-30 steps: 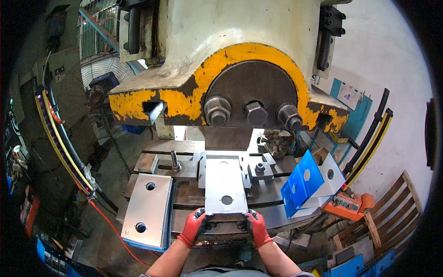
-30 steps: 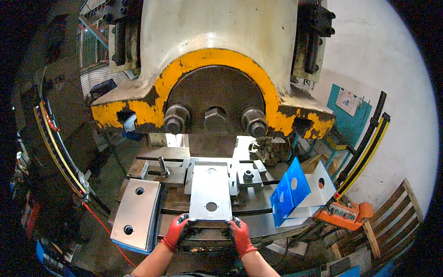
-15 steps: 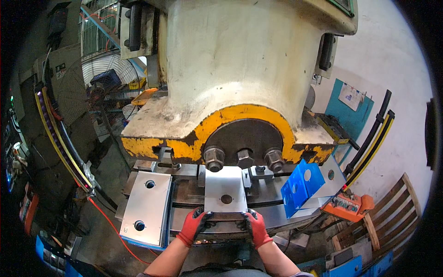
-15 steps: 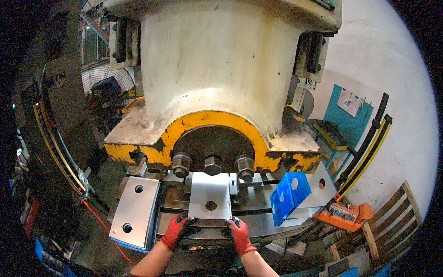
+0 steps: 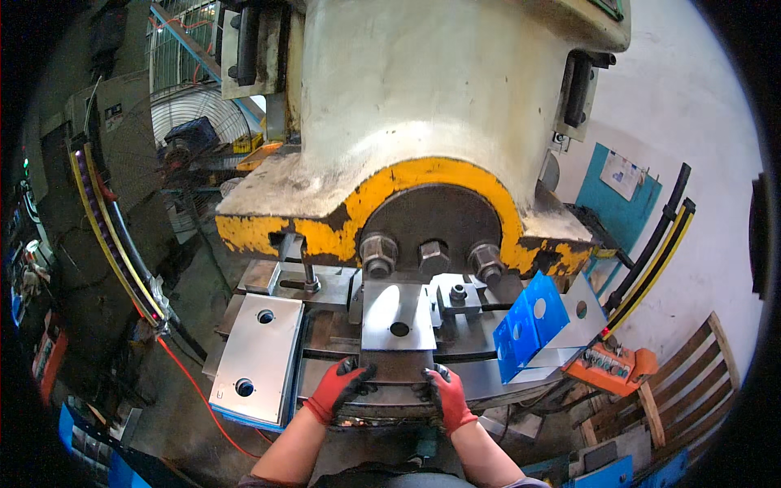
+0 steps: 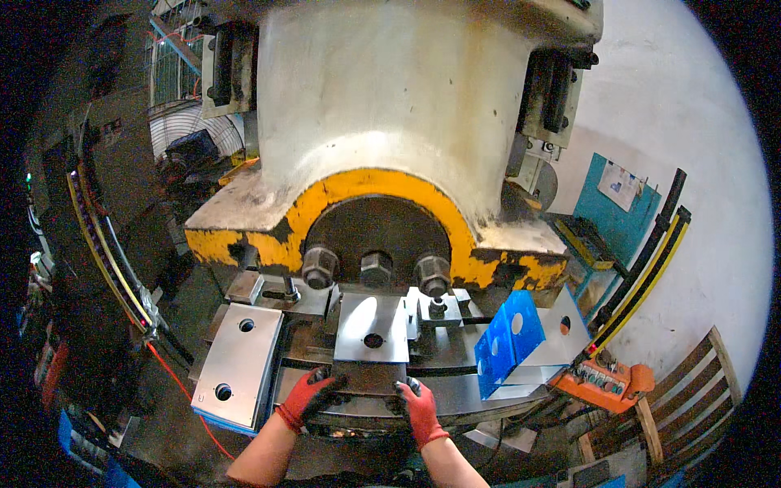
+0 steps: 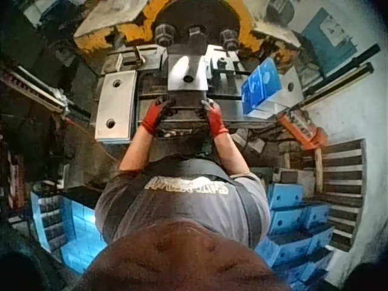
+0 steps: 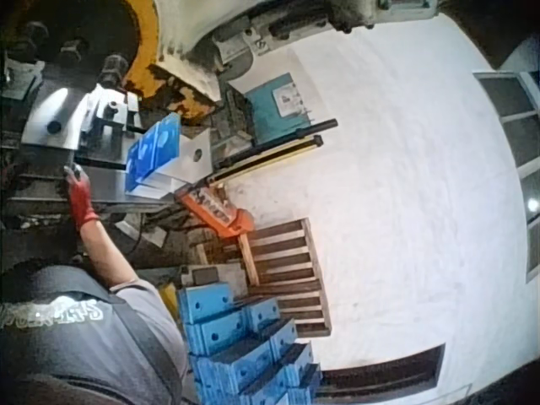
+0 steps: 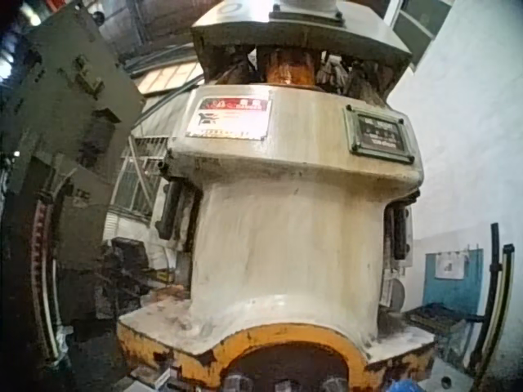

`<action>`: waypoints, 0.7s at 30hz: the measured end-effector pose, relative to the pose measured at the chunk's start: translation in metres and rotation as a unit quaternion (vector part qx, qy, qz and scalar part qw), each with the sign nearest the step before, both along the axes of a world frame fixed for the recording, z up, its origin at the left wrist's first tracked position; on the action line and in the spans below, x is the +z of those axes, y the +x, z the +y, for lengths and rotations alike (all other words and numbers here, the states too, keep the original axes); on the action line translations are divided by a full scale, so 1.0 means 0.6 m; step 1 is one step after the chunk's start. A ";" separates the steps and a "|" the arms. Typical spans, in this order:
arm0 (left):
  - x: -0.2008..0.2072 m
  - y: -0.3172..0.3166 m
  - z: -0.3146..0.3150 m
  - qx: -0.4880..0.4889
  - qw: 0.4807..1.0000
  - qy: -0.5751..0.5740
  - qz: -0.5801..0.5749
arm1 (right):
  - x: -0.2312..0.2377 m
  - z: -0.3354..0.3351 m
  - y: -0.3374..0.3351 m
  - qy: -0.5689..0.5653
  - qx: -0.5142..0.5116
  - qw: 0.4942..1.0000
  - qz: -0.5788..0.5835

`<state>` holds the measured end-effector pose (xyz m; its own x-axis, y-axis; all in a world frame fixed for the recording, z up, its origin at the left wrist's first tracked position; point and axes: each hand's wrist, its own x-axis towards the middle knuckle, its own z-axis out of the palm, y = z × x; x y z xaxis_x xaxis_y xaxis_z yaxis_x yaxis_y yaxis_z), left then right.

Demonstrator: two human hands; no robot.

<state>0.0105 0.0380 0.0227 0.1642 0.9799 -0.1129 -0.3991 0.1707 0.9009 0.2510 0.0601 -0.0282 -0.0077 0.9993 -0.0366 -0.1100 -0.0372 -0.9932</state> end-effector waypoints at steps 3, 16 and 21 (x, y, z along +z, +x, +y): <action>-0.010 -0.006 0.010 0.001 0.999 -0.013 -0.041 | 0.020 -0.005 -0.008 -0.024 0.002 0.999 0.047; -0.053 -0.015 0.071 0.071 0.801 0.401 0.439 | 0.024 -0.010 -0.007 0.039 -0.022 0.999 -0.015; -0.029 -0.006 -0.015 -0.033 0.994 -0.048 0.093 | 0.009 -0.011 0.006 0.067 -0.003 0.971 0.227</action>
<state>0.0072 0.0289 0.0053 0.1958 0.9508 -0.2402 -0.2123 0.2802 0.9362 0.2545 0.0533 -0.0227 0.0132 0.9950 0.0991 -0.5385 0.0906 -0.8378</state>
